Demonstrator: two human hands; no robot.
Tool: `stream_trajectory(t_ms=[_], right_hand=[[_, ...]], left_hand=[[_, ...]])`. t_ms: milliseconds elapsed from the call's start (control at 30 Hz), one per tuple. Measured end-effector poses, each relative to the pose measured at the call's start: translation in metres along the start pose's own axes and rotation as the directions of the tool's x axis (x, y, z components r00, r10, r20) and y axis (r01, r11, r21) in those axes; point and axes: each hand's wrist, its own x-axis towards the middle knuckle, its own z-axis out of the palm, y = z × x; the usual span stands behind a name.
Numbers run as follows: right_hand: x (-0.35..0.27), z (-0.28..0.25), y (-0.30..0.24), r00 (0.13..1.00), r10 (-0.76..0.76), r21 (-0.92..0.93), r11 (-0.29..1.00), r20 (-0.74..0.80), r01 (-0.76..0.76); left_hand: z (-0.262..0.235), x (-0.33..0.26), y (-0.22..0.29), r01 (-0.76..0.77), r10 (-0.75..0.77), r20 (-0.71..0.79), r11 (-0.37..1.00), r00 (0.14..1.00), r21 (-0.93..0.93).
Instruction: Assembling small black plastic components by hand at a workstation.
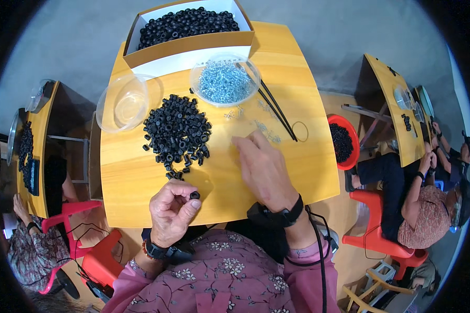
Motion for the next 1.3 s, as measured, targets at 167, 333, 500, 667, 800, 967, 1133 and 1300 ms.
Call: stream_trajectory(t_ms=[167, 333, 500, 667, 800, 967, 1133, 1300], right_hand=[[-0.023, 0.0, 0.001, 0.994, -0.047, -0.044, 0.998, 0.102, 0.051], [-0.028, 0.007, 0.003, 0.995, -0.067, -0.056, 0.996, 0.073, 0.071], [-0.028, 0.004, -0.017, 0.999, -0.017, 0.221, 0.975, 0.031, 0.01], [-0.025, 0.011, -0.036, 0.985, -0.112, 0.381, 0.923, 0.133, 0.054], [-0.024, 0.019, -0.043, 0.982, -0.157, 0.459, 0.884, 0.107, 0.091], [-0.031, 0.031, -0.053, 0.993, 0.059, 0.701, 0.704, 0.105, -0.116], [-0.022, 0.023, -0.058, 0.986, -0.143, 0.502, 0.861, 0.088, 0.08], [-0.018, 0.021, -0.057, 0.96, -0.256, 0.347, 0.916, 0.113, 0.203]], left_hand=[[0.0, 0.0, 0.005, 0.048, -0.048, 0.017, 0.999, 0.999, 0.006], [0.002, -0.001, 0.001, 0.042, -0.043, -0.025, 0.998, 0.999, -0.045], [0.004, -0.001, -0.003, 0.053, -0.061, -0.058, 0.991, 0.996, -0.126], [-0.001, -0.001, -0.001, 0.043, -0.048, -0.026, 0.983, 0.998, -0.18], [-0.003, -0.001, 0.001, 0.086, -0.105, -0.044, 0.945, 0.993, -0.317], [0.0, 0.003, 0.007, 0.085, -0.136, -0.086, 0.896, 0.987, -0.436], [-0.003, 0.002, 0.002, 0.043, -0.075, -0.068, 0.92, 0.995, -0.39], [-0.002, 0.001, 0.0, 0.058, -0.085, -0.052, 0.916, 0.995, -0.396]])
